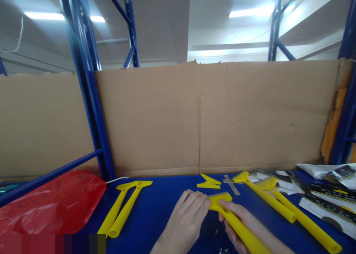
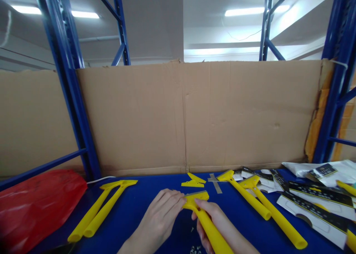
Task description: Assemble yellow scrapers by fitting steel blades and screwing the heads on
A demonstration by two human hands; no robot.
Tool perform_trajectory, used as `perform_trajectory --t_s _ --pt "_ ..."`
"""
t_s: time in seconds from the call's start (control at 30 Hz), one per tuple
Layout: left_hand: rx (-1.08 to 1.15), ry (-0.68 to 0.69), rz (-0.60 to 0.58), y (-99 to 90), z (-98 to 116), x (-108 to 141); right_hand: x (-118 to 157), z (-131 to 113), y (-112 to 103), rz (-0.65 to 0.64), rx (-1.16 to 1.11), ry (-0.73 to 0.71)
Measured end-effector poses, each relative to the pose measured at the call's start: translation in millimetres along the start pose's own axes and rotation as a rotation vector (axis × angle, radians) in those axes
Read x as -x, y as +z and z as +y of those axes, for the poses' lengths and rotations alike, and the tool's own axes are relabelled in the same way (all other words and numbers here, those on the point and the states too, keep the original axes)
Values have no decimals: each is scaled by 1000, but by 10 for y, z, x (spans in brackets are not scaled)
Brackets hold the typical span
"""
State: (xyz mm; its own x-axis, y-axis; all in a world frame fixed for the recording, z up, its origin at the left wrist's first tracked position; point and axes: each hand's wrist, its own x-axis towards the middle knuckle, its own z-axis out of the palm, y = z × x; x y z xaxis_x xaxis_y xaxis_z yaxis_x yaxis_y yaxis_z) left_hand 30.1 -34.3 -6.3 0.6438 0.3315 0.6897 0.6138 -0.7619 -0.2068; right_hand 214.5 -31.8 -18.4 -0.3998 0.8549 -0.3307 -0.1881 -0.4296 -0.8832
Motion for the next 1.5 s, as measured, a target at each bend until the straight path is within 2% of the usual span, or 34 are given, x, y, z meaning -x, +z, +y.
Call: perform_trajectory --t_s 0.03,0.1,0.13,0.23,0.3,0.37,0.43,0.5,0.57,0.63,0.7,0.8,0.97,1.13,1.23,1.4,1.5 --pt "1 -9 1 29 8 8 11 -4 0 -26 -27 23" --pt "16 -69 12 77 35 19 43 -10 14 21 -110 -93" --pt "38 -108 17 93 55 20 58 -12 24 21 -126 -108" --pt "210 -250 6 130 125 5 63 -13 40 20 -141 -115" --pt "385 -416 -3 169 165 -13 30 -13 28 10 -99 -115" --pt "587 -644 5 231 188 -30 -6 -11 9 25 -4 -140" --pt "834 -883 16 303 189 -43 -17 -9 -5 73 199 -207" --pt "1064 -1067 40 355 167 -54 10 -8 -2 152 551 -345" --pt "1206 -1177 84 368 133 -67 65 -10 18 231 980 -495" --pt "1270 -1244 132 347 97 -84 119 -14 45 265 1293 -536" --pt "1314 -1298 161 311 71 -100 153 -16 64 230 1447 -498" --pt "1376 -1356 178 266 64 -114 158 -10 61 172 1516 -463" --pt "1458 -1382 161 233 96 -115 124 20 4 173 1478 -465" --pt "1467 -1376 156 212 100 -124 103 31 -29 230 1449 -471" --pt "1444 -1363 145 227 103 -122 103 9 -12 264 1394 -595" --pt "1419 -1279 67 266 169 -118 110 -16 24 308 1168 -939" --pt "1397 -1237 27 261 235 -128 97 8 6 329 1095 -1036"
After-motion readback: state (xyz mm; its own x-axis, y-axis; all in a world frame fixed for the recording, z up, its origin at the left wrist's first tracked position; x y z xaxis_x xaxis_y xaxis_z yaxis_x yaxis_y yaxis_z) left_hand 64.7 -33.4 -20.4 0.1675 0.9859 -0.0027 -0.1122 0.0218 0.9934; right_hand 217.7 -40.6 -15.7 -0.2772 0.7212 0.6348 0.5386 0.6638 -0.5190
